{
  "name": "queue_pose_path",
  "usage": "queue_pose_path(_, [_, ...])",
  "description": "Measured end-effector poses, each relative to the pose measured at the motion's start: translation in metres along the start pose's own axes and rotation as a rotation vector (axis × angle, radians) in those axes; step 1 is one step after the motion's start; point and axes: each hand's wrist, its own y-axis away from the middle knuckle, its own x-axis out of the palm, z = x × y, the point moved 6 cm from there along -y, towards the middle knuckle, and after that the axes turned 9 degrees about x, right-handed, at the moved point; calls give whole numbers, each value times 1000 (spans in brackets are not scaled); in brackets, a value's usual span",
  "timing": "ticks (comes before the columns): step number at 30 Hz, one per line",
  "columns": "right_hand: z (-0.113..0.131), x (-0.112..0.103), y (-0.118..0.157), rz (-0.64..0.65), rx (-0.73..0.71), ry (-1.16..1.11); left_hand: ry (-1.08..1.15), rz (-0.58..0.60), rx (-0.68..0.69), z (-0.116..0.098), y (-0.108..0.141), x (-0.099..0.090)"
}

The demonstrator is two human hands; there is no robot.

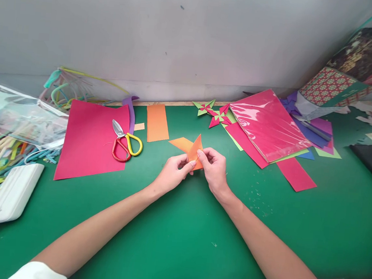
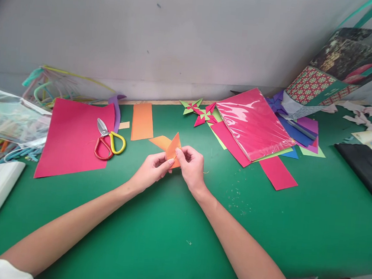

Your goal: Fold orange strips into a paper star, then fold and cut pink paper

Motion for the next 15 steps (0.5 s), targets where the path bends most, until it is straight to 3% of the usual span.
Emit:
queue_pose_path(7, [4, -5, -4, -2, 4, -39, 57, 194, -74, -4, -4, 0])
queue_pose_path(15, [3, -7, -6, -24, -4, -58, 31, 170, -63, -8, -5, -2])
